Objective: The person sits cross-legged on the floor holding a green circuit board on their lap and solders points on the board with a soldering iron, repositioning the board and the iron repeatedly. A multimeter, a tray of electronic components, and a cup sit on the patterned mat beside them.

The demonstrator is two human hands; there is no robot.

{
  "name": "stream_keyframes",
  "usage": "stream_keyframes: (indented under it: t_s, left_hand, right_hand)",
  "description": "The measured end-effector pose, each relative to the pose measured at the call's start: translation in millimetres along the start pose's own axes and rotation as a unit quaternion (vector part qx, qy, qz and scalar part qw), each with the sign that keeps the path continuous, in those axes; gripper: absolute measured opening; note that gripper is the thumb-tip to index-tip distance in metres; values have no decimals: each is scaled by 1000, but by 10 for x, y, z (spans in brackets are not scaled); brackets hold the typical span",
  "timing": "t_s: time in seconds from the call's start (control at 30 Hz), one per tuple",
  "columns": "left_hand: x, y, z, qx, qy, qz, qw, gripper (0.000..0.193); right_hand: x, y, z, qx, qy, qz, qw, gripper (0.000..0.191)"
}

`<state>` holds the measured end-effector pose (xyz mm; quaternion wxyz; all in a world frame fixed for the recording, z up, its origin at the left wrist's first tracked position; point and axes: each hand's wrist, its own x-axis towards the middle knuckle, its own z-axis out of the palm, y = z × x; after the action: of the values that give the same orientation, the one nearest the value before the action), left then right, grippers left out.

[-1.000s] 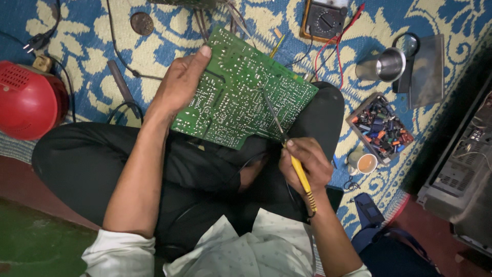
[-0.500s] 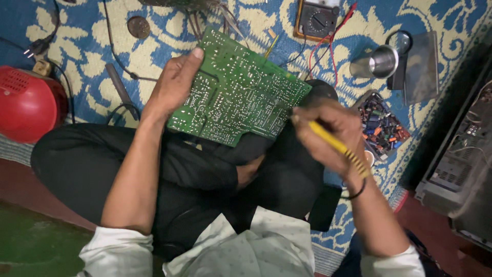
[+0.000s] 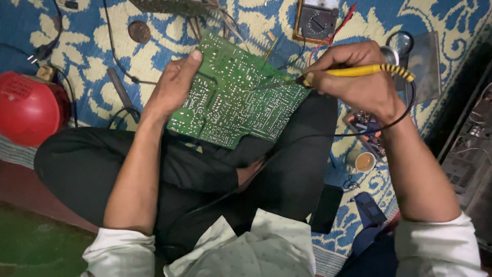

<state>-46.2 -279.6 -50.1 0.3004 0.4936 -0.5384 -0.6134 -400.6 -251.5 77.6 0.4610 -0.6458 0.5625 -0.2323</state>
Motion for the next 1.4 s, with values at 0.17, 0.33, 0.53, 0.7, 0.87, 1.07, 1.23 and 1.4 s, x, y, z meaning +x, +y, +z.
stream_keyframes:
  t_s: [0.17, 0.33, 0.53, 0.7, 0.87, 1.07, 1.23, 1.4]
  left_hand:
    - [44, 34, 35, 0, 1, 2, 1000, 60]
    - [52, 74, 56, 34, 12, -21, 999, 62]
    - [49, 84, 65, 36, 8, -22, 999, 65]
    - [27, 87, 56, 24, 8, -34, 999, 66]
    - [27, 89, 58, 28, 14, -20, 999, 63]
    - [26, 67, 117, 2, 5, -2, 1000, 58]
    - [17, 56, 147, 21, 15, -11, 1000, 58]
    - [11, 51, 151, 10, 8, -10, 1000, 59]
  right_hand:
    - [12, 74, -44, -21, -13, -55, 998, 9]
    - [-11, 110, -47, -22, -19, -69, 997, 10]
    - [-29, 193, -27, 13, -10, -62, 998, 9]
    - [-269, 410, 92, 97, 68, -58, 991, 6]
    - [-692, 579, 537, 68, 202, -93, 973, 12]
    - [-999, 545, 1066, -86, 215, -300, 926, 21]
    - [-986, 491, 1139, -105, 228, -324, 912, 27]
    - [-945, 473, 1141, -107, 220, -329, 912, 30]
